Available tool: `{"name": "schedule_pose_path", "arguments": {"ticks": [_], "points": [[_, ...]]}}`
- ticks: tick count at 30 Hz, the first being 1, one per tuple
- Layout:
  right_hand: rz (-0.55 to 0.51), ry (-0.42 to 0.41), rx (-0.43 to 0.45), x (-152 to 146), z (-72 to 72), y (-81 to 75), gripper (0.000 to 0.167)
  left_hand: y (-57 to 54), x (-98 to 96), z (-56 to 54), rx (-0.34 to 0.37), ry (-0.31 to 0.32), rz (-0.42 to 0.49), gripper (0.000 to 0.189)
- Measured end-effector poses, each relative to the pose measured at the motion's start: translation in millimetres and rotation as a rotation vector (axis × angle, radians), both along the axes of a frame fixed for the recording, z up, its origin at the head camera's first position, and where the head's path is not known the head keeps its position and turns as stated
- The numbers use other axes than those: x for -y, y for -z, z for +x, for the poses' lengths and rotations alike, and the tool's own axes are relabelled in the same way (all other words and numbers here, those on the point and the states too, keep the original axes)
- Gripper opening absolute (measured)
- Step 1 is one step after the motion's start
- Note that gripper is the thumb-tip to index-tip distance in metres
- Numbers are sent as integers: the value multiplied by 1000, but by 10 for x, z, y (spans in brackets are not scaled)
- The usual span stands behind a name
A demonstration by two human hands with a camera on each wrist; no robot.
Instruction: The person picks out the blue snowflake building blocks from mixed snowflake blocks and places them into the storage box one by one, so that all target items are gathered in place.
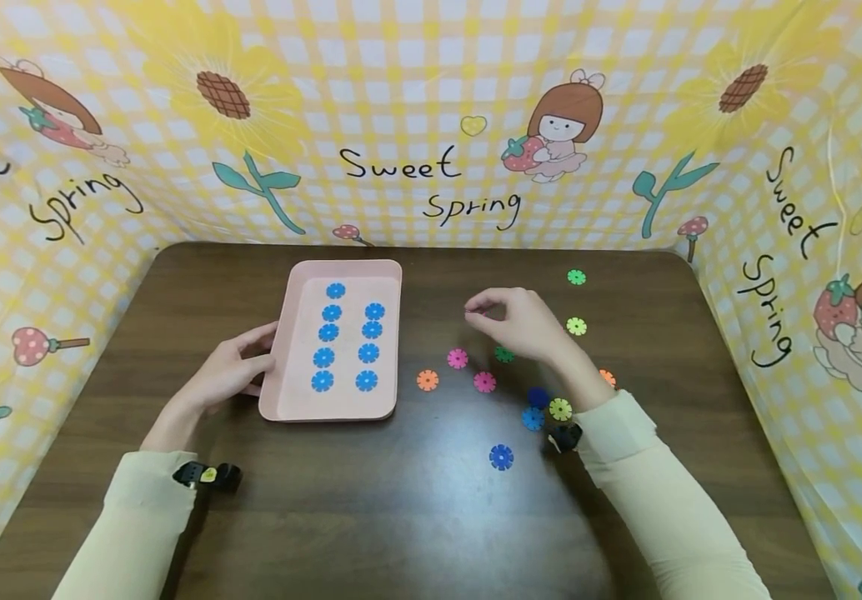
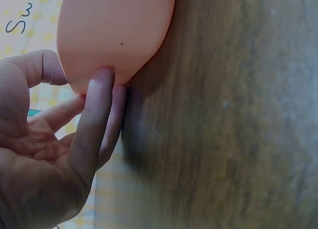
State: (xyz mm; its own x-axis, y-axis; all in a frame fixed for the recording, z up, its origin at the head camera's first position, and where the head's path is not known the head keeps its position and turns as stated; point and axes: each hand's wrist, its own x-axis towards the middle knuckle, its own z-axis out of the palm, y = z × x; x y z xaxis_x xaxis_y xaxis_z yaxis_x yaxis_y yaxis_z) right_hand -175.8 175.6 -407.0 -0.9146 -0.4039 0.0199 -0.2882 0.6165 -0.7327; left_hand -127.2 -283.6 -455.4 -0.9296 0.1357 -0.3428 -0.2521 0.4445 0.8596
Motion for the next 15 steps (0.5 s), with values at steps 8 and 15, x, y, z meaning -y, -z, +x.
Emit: {"name": "schedule_pose_path", "arguments": {"ticks": [8,15], "points": [[40,27,32,-429,191,67,29,9,12,4,-1,5,-8,69],[59,-91,90,-669,379,236,26,7,1,-9,-1,4,-2,70]]}}
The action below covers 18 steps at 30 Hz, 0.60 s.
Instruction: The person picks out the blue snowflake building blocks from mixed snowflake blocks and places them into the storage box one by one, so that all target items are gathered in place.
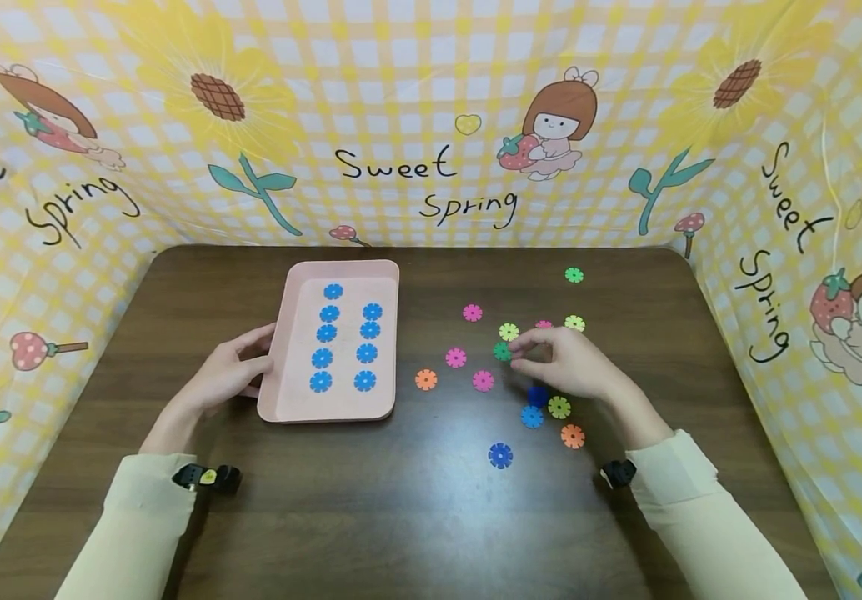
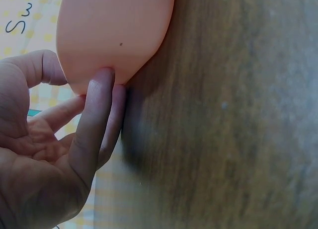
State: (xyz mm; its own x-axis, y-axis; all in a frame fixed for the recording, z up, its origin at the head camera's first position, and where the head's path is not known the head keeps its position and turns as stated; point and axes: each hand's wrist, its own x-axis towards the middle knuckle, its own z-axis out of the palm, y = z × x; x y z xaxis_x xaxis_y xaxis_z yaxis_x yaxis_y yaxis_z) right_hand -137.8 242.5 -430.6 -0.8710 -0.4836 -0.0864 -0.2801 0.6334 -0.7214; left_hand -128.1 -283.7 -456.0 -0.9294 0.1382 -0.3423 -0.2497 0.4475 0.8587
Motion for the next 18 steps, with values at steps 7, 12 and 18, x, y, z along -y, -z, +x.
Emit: {"name": "schedule_pose_path", "arguments": {"ticks": [7,12,18], "points": [[24,-104,126,-150,147,159,34,9,-3,-6,5,0,5,71],[44,-139,172,-216,198,231,39,2,-3,-2,2,-2,0,70],[79,-170,153,-228,218,296,37,12,-3,-5,2,-7,20,71]]}}
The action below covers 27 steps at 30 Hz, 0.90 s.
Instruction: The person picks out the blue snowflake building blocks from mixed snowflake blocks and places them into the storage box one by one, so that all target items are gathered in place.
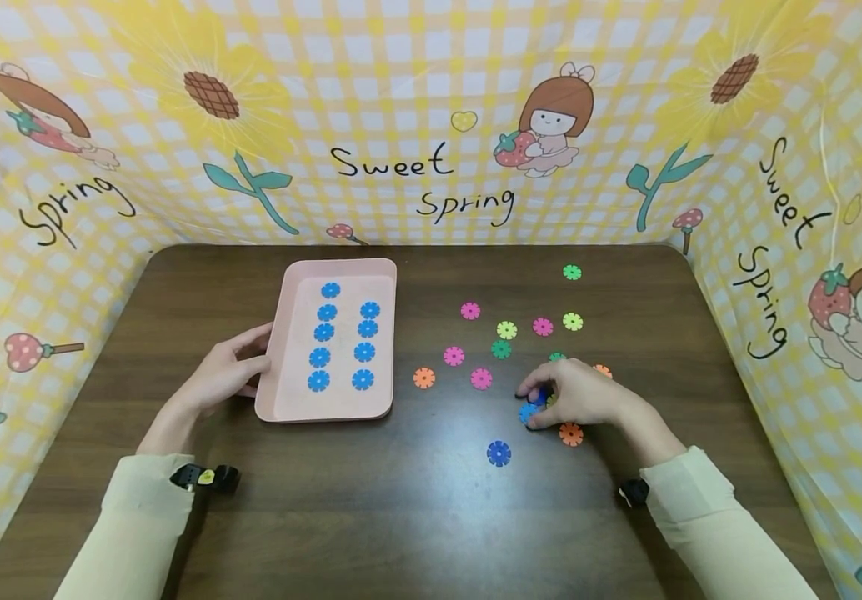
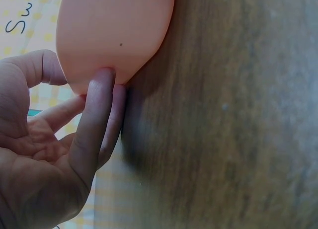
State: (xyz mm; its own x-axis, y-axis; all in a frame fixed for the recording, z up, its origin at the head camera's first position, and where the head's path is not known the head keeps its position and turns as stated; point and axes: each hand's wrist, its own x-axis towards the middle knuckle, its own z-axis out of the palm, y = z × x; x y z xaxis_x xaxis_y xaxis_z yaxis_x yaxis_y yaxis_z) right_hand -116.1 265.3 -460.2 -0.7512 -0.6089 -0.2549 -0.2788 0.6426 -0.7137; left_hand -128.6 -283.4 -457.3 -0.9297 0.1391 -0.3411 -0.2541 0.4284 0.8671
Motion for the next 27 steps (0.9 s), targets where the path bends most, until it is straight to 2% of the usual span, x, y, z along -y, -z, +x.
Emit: {"name": "schedule_pose_path", "arguments": {"ticks": [12,22,27], "points": [[36,-56,-38,33,2,-4,25,25,0,-4,-5,-5,5,72],[23,-40,14,29,9,-80,21,9,-6,1,-7,-3,4,72],[-6,-64,46,28,-12,-96,9,3,-9,2,-6,0,4,71]]}}
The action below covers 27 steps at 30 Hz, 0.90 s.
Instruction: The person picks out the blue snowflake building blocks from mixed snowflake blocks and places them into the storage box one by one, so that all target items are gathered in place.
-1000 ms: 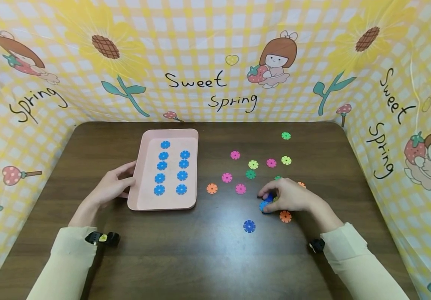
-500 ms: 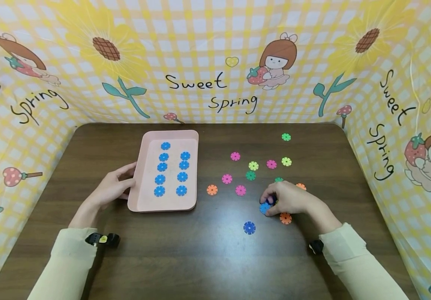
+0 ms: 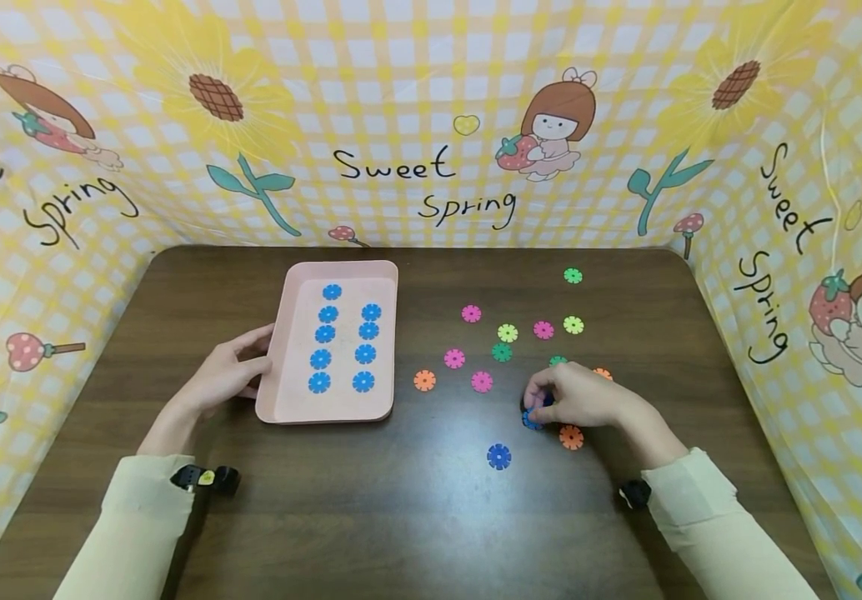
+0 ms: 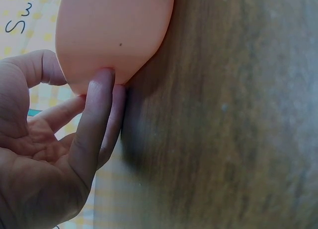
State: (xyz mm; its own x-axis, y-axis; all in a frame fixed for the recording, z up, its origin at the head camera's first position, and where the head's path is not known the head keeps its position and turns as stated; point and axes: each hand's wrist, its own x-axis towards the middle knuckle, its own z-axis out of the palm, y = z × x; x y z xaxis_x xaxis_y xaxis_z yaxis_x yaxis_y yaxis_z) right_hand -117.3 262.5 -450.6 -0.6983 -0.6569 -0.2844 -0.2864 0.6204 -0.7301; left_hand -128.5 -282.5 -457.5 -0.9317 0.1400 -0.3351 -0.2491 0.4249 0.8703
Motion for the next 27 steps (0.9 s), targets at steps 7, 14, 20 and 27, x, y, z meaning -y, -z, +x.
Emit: {"name": "schedule_pose_path", "arguments": {"ticks": [7,14,20,27], "points": [[-45,16,12,58,-90,-70,2,2,2,5,-2,7,-3,71],[-105,101,-27,223,-247,-125,6,-9,9,9,-3,0,-3,70],[-143,156,-71,462,-393,-174,10,-20,6,10,-4,-3,-18,70],[-185,264,-113,846,-540,-232,10,-17,-3,10,-6,-3,-20,70]]}}
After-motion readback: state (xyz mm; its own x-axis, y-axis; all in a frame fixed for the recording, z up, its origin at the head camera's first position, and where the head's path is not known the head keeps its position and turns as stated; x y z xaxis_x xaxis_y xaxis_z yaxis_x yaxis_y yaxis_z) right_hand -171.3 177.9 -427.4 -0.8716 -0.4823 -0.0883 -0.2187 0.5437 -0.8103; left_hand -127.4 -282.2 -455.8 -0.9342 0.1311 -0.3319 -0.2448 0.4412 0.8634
